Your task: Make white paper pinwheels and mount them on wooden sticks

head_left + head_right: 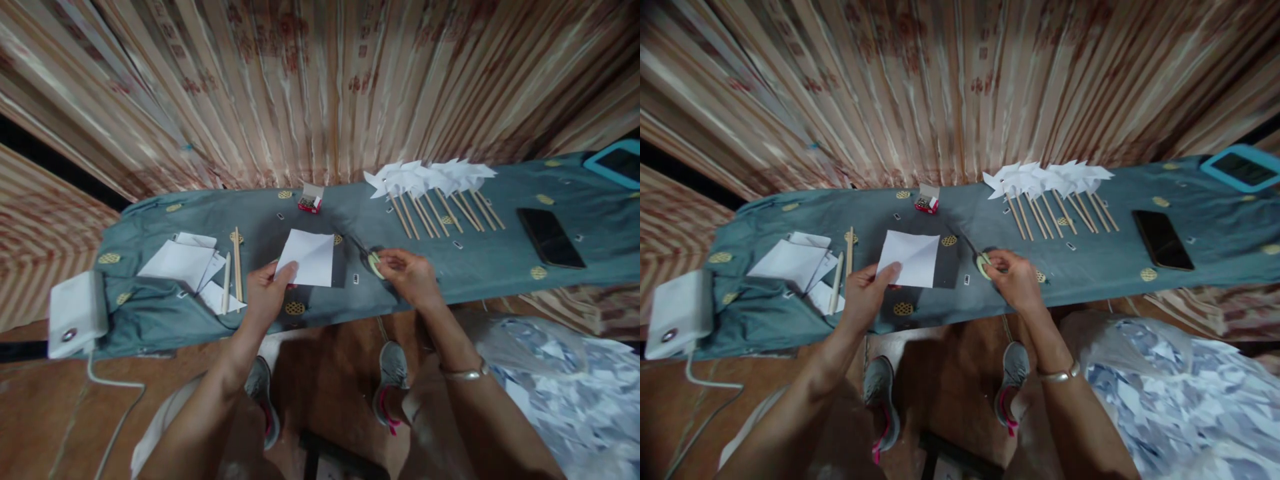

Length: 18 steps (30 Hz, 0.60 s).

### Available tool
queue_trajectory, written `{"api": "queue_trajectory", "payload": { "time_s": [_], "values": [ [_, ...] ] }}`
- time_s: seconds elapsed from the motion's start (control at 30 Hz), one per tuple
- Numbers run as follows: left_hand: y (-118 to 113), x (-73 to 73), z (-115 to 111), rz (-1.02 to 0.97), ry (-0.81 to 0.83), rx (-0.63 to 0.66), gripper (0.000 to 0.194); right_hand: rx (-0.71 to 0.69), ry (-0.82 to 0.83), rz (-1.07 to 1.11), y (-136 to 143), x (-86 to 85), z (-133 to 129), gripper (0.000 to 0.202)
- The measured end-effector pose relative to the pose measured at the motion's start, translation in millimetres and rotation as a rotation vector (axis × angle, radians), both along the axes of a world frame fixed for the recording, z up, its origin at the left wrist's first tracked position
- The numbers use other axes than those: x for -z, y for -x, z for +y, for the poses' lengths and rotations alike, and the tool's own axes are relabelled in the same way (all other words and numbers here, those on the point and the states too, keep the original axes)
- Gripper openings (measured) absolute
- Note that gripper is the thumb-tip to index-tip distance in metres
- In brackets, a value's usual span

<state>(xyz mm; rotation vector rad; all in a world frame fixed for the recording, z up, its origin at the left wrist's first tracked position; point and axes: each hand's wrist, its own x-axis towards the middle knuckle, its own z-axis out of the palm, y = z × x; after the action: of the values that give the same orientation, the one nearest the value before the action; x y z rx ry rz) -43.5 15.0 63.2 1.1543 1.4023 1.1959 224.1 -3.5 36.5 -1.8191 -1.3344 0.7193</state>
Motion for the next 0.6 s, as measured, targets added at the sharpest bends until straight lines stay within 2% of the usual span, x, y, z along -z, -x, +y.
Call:
{"api": "queue_trajectory", "payload": {
  "time_s": [0.1, 0.2, 0.3, 0.47, 0.6],
  "values": [
    [0, -1.9, 8, -0.020, -0.022, -0.026, 0.027, -0.026, 0.062, 0.621, 14, -1.1, -4, 0.038],
    [1, -1.5, 15, -0.054, -0.055, -0.060, 0.027, -0.046, 0.134, 0.927, 27, -6.1, -9, 0.045],
    [3, -1.1, 21, -0.062, -0.081, -0.097, 0.026, -0.132, 0.235, 1.006, 37, -10.9, -16, 0.047],
    [5, -2.5, 26, -0.080, -0.110, -0.150, 0.030, -0.384, 0.255, 0.905, 48, -11.2, -31, 0.053],
    [3, -2.1, 24, -0.109, -0.089, -0.120, 0.035, -0.522, 0.290, 0.864, 52, -9.8, -38, 0.055]
  ]
}}
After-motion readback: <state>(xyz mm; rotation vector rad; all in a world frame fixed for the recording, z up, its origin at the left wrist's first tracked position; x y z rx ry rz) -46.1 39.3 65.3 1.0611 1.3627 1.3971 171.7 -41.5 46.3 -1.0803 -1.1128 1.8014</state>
